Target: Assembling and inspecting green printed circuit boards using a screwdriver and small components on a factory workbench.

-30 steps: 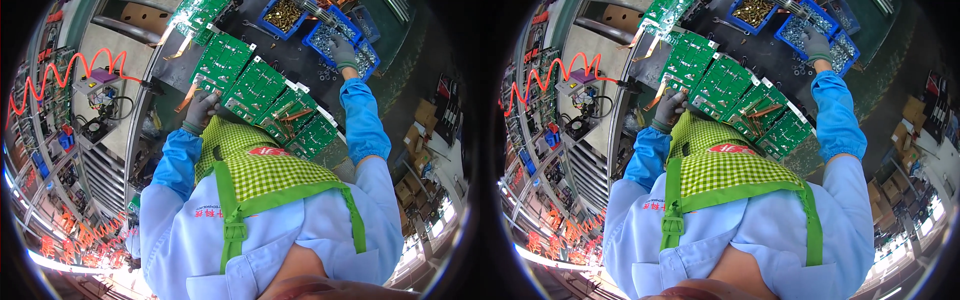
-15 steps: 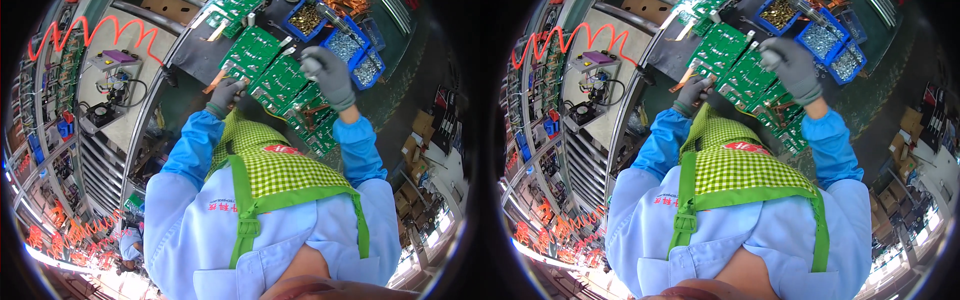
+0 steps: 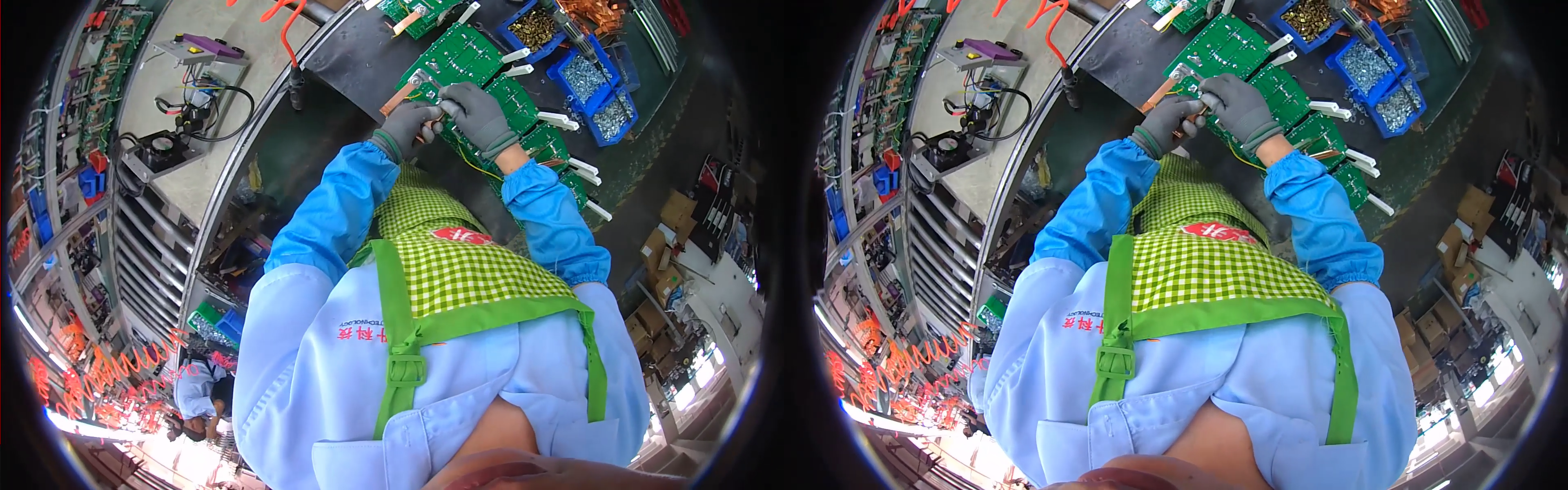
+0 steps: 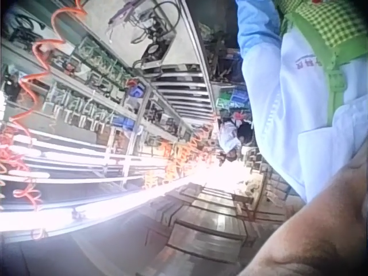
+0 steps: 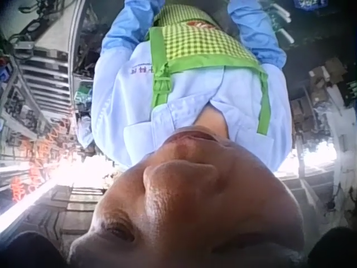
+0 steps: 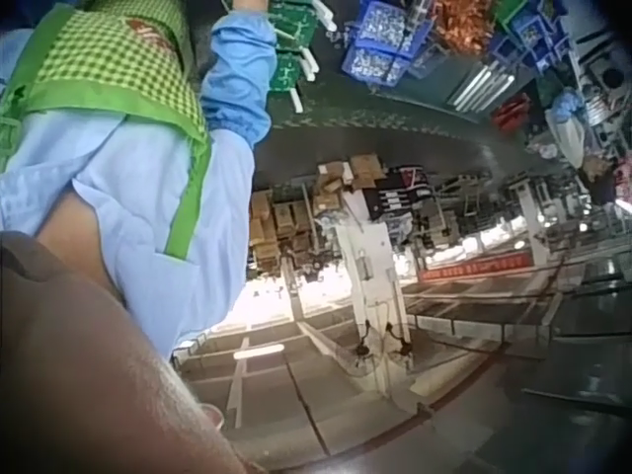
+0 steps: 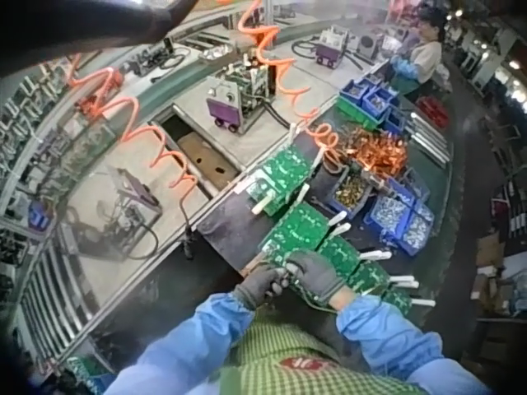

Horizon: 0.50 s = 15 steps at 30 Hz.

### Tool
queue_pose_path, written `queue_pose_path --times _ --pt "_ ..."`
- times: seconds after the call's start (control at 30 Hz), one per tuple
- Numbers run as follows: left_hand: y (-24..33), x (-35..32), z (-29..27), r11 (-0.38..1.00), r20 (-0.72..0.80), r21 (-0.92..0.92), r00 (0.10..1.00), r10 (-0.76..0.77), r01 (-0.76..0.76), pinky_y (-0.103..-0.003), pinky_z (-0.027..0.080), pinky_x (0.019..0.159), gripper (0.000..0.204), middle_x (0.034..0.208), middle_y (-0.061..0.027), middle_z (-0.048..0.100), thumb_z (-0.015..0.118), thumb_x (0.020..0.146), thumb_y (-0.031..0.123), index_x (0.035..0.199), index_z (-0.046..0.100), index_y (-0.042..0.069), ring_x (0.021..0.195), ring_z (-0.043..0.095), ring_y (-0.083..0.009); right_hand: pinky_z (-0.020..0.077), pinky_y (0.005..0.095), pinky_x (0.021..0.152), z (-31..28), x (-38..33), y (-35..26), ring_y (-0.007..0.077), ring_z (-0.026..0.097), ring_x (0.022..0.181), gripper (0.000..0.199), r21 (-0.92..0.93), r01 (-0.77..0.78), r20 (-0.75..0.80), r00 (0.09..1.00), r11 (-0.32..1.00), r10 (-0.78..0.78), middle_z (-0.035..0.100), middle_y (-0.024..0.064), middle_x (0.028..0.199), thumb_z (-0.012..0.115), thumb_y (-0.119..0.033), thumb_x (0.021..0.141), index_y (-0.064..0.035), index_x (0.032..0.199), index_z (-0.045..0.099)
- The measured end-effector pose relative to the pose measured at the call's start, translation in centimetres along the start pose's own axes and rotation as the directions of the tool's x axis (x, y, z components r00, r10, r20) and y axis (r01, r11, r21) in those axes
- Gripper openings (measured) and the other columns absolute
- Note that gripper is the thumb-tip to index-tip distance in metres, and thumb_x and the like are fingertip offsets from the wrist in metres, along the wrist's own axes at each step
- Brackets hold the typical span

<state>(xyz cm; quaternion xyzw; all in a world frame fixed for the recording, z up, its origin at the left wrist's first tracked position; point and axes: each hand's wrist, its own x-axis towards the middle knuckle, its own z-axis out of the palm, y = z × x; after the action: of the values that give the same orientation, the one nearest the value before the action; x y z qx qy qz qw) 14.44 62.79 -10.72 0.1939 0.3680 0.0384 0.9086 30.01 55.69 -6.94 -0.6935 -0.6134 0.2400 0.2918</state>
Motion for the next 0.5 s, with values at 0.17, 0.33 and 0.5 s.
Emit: queue_pose_path --times 0.17,0.33,0.5 --pt "0.0 -0.1 0.0 1.000 -0.004 0.001 1.000 -0.003 0.003 -0.014 0.036 0.041 0.015 0.074 -0.0090 0.052 0.054 0.085 0.012 0.092 0.053 -0.002 0.055 0.044 -0.0069 0.0483 0.0370 0.069 0.1 0.2 -0.4 0.0287 0.058 0.082 0.017 -0.059 0.050 0.012 0.999 0.997 -0.049 0.054 0.0089 0.095 0.057 -0.022 0.081 -0.0113 0.093 0.061" --pt "0.0 -0.4 0.1 1.000 -0.014 -0.017 1.000 -0.004 0.004 -0.015 0.036 0.041 0.016 0.073 -0.0089 0.053 0.054 0.086 0.014 0.089 0.054 -0.001 0.053 0.044 -0.0067 0.0470 0.0370 0.072 -0.8 0.6 -0.5 0.0299 0.056 0.083 0.018 0.066 -0.039 -0.010 0.999 0.997 0.040 0.055 0.0119 0.092 0.055 -0.020 0.082 -0.0085 0.095 0.059" --pt "0.1 -0.5 0.2 0.998 -0.008 0.060 1.000 0.007 -0.006 -0.015 0.037 0.041 0.016 0.072 -0.0081 0.053 0.053 0.087 0.015 0.089 0.055 -0.001 0.050 0.043 -0.0064 0.0456 0.0367 0.075 -2.2 -0.4 -0.5 0.0312 0.054 0.083 0.021 -0.073 0.070 0.196 0.979 0.995 -0.055 0.054 0.0132 0.091 0.055 -0.021 0.079 -0.0067 0.094 0.057"
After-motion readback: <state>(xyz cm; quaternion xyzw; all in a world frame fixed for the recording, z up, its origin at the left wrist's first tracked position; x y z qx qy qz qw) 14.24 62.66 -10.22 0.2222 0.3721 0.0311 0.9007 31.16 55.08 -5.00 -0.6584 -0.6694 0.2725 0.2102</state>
